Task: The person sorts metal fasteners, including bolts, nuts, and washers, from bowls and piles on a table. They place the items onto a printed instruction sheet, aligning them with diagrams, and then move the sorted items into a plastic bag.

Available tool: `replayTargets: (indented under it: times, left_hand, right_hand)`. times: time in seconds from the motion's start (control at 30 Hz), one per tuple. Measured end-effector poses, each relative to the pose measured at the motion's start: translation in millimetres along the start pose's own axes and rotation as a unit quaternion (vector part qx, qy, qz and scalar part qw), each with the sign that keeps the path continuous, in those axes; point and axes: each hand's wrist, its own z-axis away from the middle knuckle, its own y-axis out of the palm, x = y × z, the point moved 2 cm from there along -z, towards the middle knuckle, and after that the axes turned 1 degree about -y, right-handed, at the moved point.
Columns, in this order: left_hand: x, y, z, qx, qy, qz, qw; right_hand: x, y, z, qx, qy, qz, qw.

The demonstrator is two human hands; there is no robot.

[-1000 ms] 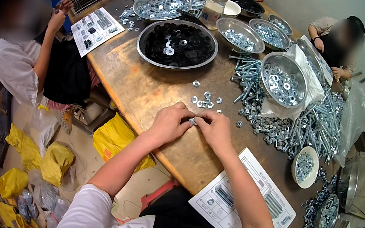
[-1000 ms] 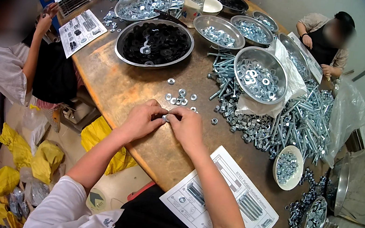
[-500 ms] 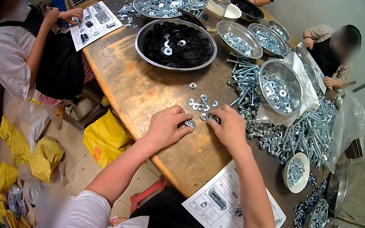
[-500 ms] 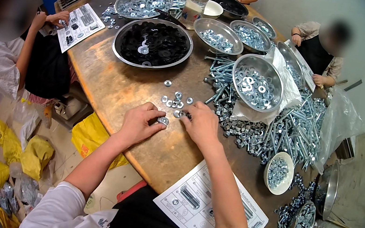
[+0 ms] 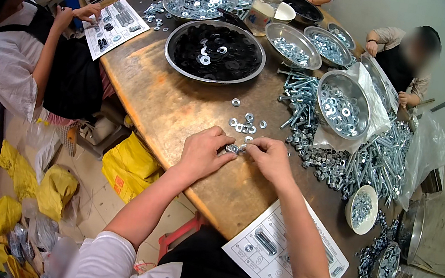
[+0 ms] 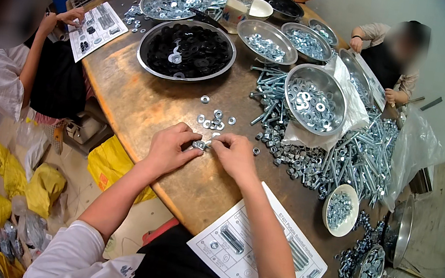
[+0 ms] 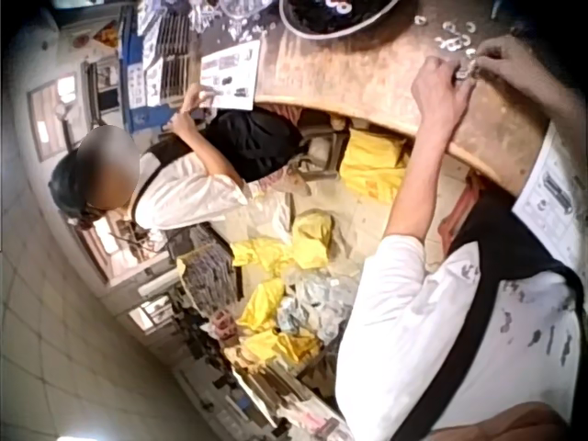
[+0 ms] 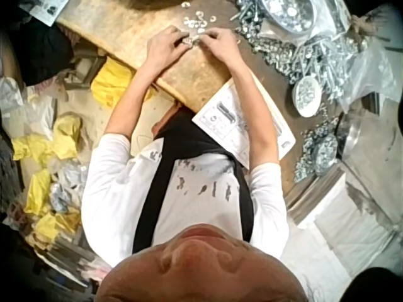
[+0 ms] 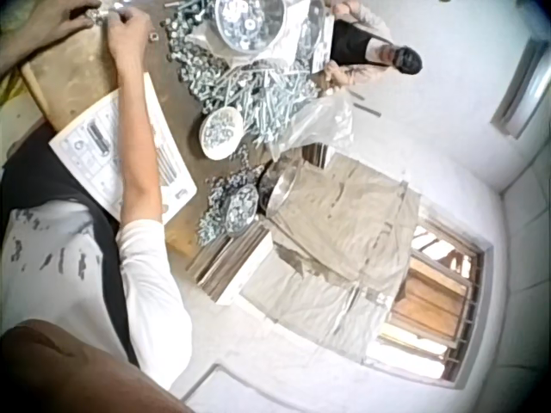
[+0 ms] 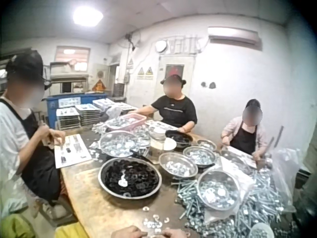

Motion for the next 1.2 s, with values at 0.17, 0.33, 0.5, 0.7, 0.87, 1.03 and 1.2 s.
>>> replayTargets:
  times: [0.17, 0.33, 0.5, 0.7, 0.87, 1.03, 1.2]
  left_hand:
    - [2.2, 0.5, 1.3, 0.001, 0.002, 0.001, 1.0]
    - [4.4, -4.3, 5.9, -0.047, 0.042, 0.011, 0.998]
    - [6.4, -9.9, 4.5, 0.044, -0.107, 0.058, 0.992]
    - [9.0, -6.3, -5.8, 0.085, -0.142, 0.069, 0.984]
    - [19.0, 2.7, -8.1, 0.127, -0.173, 0.126, 0.968]
    - [10.2, 3.2, -10.1, 0.19, -0.249, 0.22, 0.924]
    - [-8.0, -10.1, -1.4, 0.238, -0.272, 0.346, 0.866]
  right_hand:
    - [7.4, 20.3, 10.4, -0.074, -0.027, 0.037, 0.996]
    - [31.5, 10.2, 25.4, -0.073, -0.154, 0.256, 0.951]
    - [28.6, 10.0, 24.3, -0.023, -0.169, 0.265, 0.949]
    - [18.9, 26.0, 21.0, -0.057, -0.19, 0.229, 0.953]
    - [26.0, 29.4, 22.7, -0.053, -0.181, 0.22, 0.957]
    - [19.1, 29.8, 18.6, -0.055, -0.188, 0.207, 0.959]
    - [25.0, 17.5, 38.4, -0.059, -0.221, 0.183, 0.956]
